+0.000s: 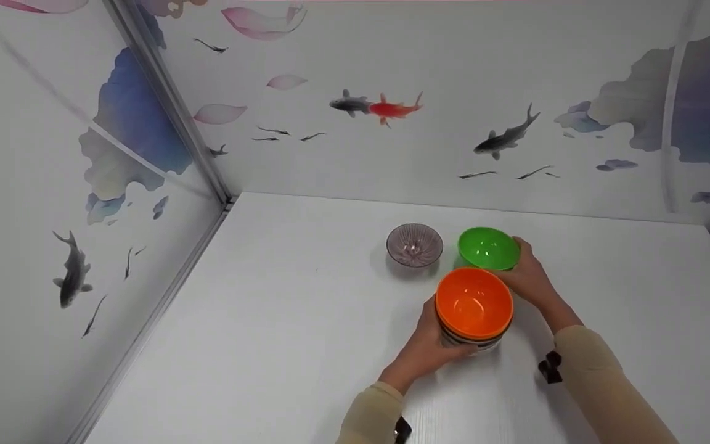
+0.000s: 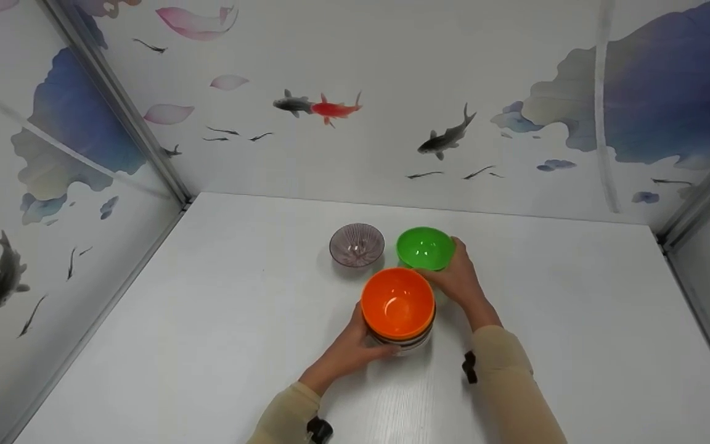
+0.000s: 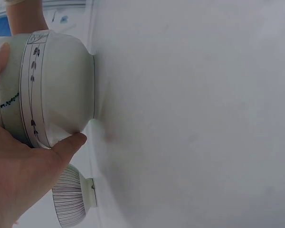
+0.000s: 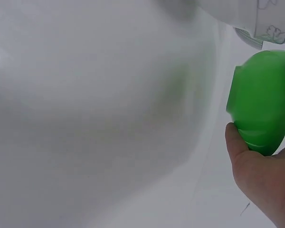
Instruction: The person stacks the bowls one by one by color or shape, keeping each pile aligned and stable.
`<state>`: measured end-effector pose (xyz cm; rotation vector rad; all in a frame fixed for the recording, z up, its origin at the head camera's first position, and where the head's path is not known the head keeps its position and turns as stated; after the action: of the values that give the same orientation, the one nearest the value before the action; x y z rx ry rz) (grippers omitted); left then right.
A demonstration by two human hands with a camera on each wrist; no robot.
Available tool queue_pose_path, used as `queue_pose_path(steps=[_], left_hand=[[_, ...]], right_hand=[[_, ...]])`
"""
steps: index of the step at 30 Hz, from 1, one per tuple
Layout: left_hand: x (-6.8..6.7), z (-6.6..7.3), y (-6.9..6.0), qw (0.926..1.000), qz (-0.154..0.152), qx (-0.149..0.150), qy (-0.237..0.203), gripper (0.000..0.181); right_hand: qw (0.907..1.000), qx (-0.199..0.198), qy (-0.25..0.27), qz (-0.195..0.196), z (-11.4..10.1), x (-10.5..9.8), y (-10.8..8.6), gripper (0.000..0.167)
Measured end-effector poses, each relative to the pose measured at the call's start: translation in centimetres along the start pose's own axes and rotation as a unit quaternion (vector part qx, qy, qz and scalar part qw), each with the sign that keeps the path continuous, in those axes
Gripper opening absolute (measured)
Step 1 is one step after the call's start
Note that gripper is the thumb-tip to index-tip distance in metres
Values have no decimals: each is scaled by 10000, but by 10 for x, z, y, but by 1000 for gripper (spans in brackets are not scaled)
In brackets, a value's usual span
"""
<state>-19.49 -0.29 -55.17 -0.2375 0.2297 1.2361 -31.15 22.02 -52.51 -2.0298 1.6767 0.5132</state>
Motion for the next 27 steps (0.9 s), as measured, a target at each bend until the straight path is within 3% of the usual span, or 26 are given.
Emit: queue_pose_path(steps=[14, 27], left_hand=[[0, 3, 2, 10000, 10, 35, 7, 107], [0, 0, 1, 10000, 38, -18, 1, 111]], right_hand=[[9990, -310, -65, 312, -28, -24, -29, 117], [9967, -706, 66, 384, -53, -29, -55, 109]])
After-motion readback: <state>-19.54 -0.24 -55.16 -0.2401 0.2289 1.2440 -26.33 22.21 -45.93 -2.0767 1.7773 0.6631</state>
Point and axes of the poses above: each hand's wrist, its own y-axis towards the middle knuckle, its own x-axis out of the palm, z = x × y, the point moved 1 cm from there along y, towards the middle knuckle, and after that the axes turned 3 degrees about -x, right-handed, at the moved point
